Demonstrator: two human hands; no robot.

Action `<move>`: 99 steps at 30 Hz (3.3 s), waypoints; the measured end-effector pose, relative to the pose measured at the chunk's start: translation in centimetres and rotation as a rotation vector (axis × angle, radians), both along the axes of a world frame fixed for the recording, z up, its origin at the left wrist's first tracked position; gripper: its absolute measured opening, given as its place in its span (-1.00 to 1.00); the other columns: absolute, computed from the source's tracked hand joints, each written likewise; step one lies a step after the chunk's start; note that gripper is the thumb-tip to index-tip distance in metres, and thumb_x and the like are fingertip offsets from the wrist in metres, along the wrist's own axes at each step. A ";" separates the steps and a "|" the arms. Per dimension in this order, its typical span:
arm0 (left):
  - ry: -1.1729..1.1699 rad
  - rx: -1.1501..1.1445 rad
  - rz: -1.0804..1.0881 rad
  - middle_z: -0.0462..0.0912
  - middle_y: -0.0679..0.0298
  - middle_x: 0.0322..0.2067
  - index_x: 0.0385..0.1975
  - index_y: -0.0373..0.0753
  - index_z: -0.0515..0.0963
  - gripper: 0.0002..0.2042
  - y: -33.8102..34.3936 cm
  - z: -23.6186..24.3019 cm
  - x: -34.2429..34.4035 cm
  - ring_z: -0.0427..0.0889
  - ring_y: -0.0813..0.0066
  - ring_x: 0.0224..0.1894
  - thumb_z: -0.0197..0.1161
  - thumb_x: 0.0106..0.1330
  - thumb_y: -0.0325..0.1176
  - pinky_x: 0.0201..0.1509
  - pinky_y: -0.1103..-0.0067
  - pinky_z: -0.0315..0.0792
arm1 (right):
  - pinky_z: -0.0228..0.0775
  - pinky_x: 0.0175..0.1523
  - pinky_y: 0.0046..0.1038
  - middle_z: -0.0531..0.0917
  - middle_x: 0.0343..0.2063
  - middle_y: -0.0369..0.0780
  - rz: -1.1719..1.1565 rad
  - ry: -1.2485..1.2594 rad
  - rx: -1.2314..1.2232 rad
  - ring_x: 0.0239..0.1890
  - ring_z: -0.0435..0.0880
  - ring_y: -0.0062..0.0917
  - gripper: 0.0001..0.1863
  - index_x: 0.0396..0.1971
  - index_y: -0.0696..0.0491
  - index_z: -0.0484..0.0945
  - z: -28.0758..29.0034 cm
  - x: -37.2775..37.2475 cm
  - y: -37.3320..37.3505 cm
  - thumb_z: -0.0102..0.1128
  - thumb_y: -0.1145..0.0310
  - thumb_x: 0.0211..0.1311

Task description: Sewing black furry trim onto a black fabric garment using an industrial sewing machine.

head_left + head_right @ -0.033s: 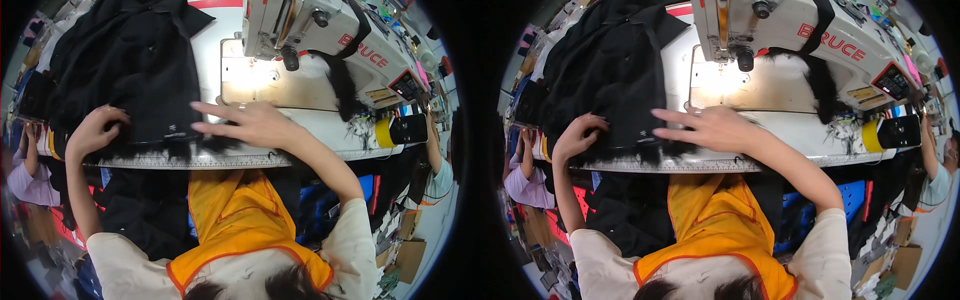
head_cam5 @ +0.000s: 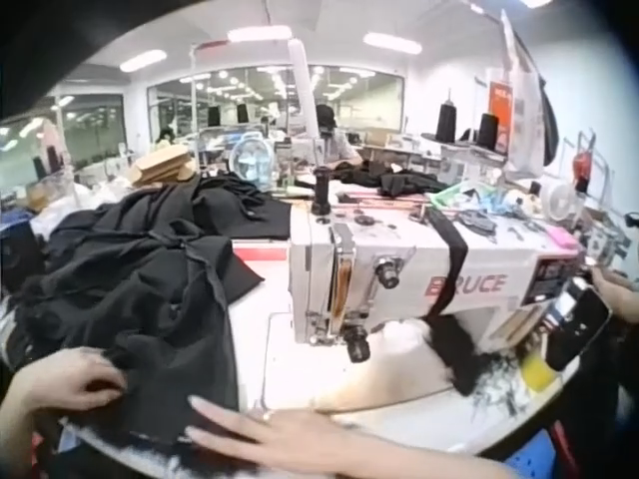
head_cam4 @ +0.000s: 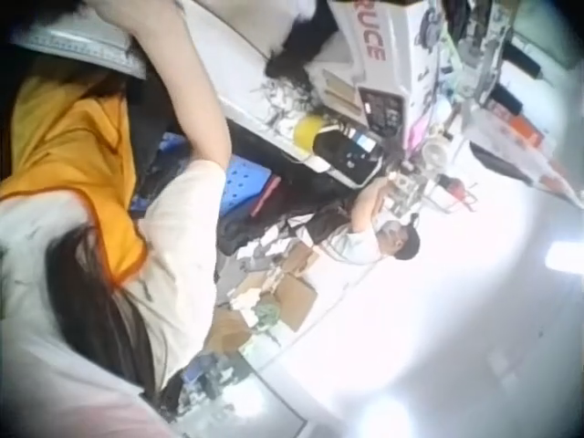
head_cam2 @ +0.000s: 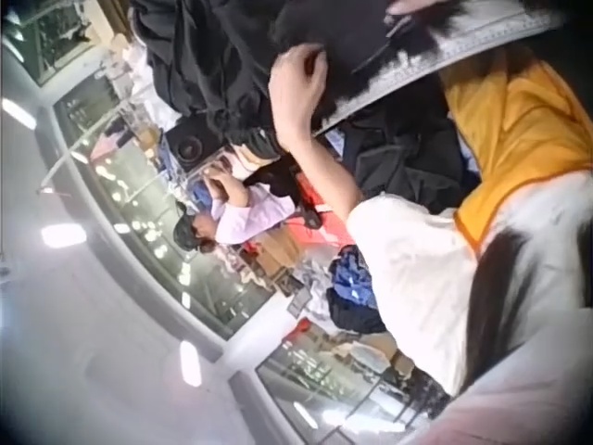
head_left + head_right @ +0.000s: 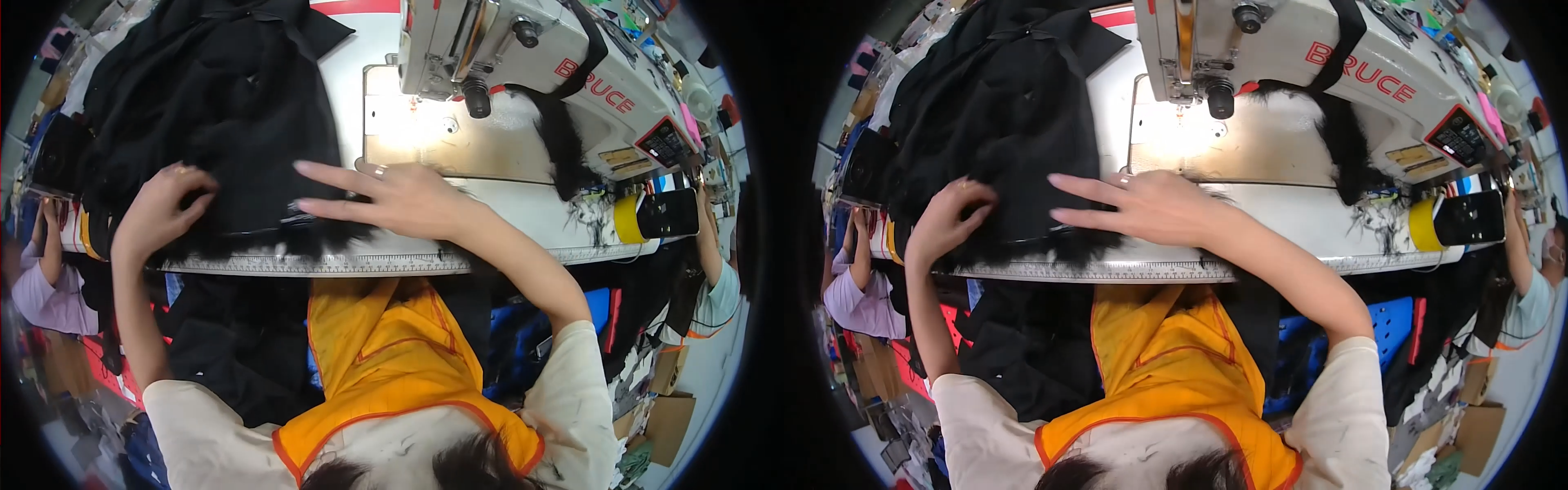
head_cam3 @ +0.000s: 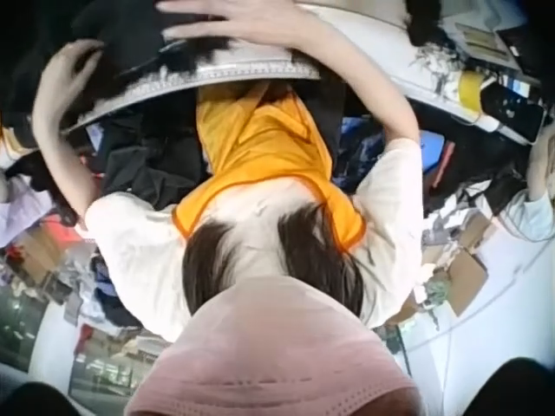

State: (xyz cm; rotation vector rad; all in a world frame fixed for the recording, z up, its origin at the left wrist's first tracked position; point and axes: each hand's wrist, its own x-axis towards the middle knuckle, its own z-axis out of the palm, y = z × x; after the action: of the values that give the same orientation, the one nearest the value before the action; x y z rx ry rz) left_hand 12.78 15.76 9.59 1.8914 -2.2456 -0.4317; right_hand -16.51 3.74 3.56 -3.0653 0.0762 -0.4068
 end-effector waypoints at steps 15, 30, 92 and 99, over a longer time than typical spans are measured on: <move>-0.062 -0.352 -0.255 0.24 0.07 0.18 0.20 -0.17 0.21 -0.54 -14.0 -10.0 -9.3 0.11 0.25 0.30 -0.06 0.26 -0.32 0.38 0.31 -0.13 | 0.46 -0.13 -0.45 0.34 0.13 -0.40 -0.303 -0.005 0.253 -0.06 0.52 -0.45 -0.25 0.12 -0.17 0.32 -2.0 -5.8 -3.0 0.27 0.48 -0.24; 0.068 -0.165 -0.544 0.47 0.07 -0.07 -0.19 -0.35 0.44 -0.75 -21.5 -6.7 -9.0 0.37 0.14 0.04 0.02 0.21 -0.34 0.18 0.40 0.24 | 0.46 -0.35 -0.54 0.47 -0.04 -0.38 -0.439 0.014 0.138 -0.30 0.61 -0.55 -0.29 0.13 -0.15 0.35 -3.3 -5.0 -3.5 0.22 0.43 -0.20; 0.260 0.476 -1.156 0.46 0.09 -0.03 0.04 -0.22 0.38 -0.60 2.3 -16.0 -48.8 0.45 0.15 0.01 0.07 0.15 -0.60 0.10 0.46 0.31 | 0.48 -0.38 -0.26 0.61 -0.55 -0.07 -1.421 0.088 1.011 -0.47 0.63 -0.21 -0.71 -0.26 0.13 0.46 -22.6 -29.3 39.3 0.04 0.50 -0.09; 0.232 0.672 -0.973 0.46 0.11 0.03 0.01 -0.26 0.41 -0.68 1.7 -18.6 -42.5 0.41 0.16 0.10 0.09 0.24 -0.48 0.19 0.51 0.24 | 0.44 -0.49 -0.30 0.61 -0.58 -0.13 -1.664 0.265 1.007 -0.57 0.62 -0.26 -0.73 -0.28 0.15 0.48 -24.2 -27.1 41.4 0.10 0.43 -0.07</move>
State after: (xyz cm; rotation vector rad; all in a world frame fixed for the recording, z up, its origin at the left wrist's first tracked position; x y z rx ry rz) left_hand -29.72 17.49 -9.02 0.6439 -2.9033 -1.5820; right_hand -43.61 45.16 -20.60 -1.3991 2.0050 0.0816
